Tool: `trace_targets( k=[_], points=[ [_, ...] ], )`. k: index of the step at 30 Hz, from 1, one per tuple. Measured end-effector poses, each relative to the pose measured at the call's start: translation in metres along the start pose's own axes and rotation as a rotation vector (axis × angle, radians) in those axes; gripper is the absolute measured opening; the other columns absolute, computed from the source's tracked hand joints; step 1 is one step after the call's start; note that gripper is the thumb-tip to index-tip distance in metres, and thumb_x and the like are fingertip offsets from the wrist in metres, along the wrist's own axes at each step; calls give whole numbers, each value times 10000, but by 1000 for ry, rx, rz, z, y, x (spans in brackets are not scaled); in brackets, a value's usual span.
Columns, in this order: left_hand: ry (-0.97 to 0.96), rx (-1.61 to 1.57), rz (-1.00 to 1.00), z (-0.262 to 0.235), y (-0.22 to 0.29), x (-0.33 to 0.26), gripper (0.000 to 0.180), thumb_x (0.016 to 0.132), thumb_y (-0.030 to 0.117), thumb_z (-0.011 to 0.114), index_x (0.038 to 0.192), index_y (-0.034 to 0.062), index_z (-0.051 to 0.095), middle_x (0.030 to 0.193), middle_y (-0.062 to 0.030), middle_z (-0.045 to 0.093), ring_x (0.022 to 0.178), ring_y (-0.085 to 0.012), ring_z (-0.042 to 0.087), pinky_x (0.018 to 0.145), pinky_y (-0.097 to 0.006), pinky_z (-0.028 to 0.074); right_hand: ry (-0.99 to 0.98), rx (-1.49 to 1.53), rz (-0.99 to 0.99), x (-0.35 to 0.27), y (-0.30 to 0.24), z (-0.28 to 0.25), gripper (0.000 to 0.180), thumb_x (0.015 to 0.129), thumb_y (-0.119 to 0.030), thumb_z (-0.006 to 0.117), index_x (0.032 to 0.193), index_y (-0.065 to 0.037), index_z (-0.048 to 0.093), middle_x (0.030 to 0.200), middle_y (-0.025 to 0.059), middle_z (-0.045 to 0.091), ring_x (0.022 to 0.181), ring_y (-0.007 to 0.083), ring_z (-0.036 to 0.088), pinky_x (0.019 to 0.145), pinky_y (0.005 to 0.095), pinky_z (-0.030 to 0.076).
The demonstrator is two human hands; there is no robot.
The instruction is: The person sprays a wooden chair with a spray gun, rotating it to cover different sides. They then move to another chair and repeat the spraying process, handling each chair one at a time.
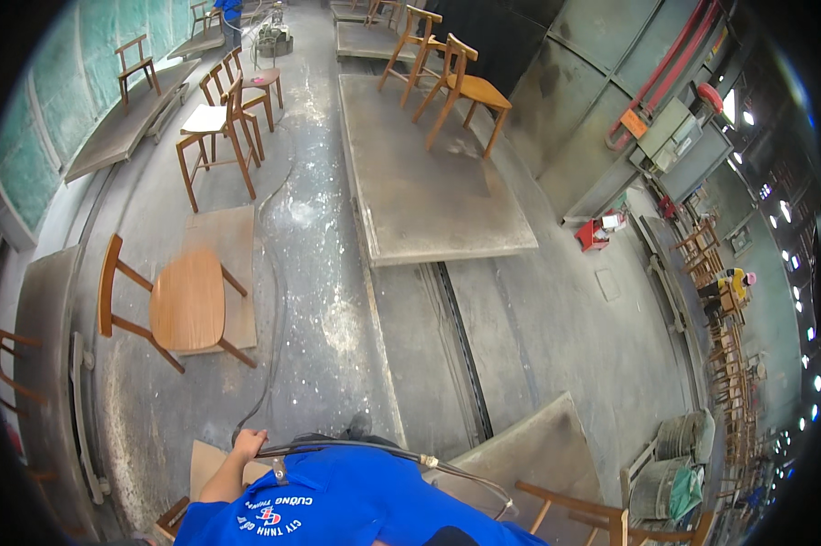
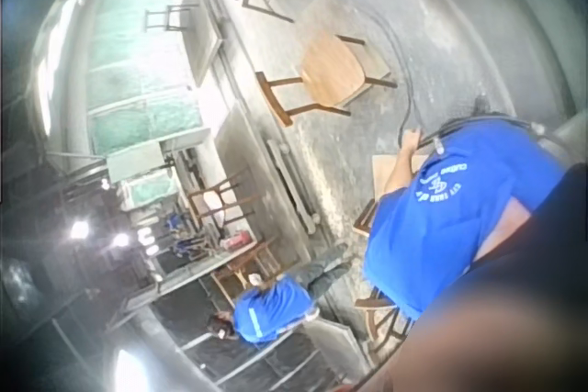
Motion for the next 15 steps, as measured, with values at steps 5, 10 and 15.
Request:
trace_targets(
  k=[5, 10, 15],
  points=[
    [141, -60, 55, -39, 61, 40, 431, 917, 414, 583, 909, 27, 773, 794, -196, 717, 796, -321, 701, 749, -429, 522, 60, -127, 0, 44, -157, -69, 205, 797, -20, 525, 998, 20, 543, 625, 116, 590, 402, 231, 515, 372, 404, 396],
    [94, -110, 31, -39, 84, 104, 419, 924, 398, 579, 914, 26, 773, 799, -208, 715, 775, -325, 701, 743, -433, 524, 318, 5, -240, 48, -368, -114, 341, 835, -48, 493, 1173, -72, 452, 615, 99, 507, 424, 217, 499, 351, 400, 350],
    [74, -422, -66, -79, 113, 192, 429, 944, 379, 576, 896, -2, 769, 747, -183, 706, 663, -273, 678, 626, -408, 525, 368, -49, -209, 73, -516, -100, 332, 832, -65, 498, 1163, -85, 480, 708, 130, 566, 468, 226, 534, 376, 403, 360]
  ],
)
Point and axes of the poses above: each hand's wrist, its own x-axis towards the middle knuckle, its own z-axis out of the palm, y = z × x, the point moved 5 cm from there along x, towards the middle knuckle
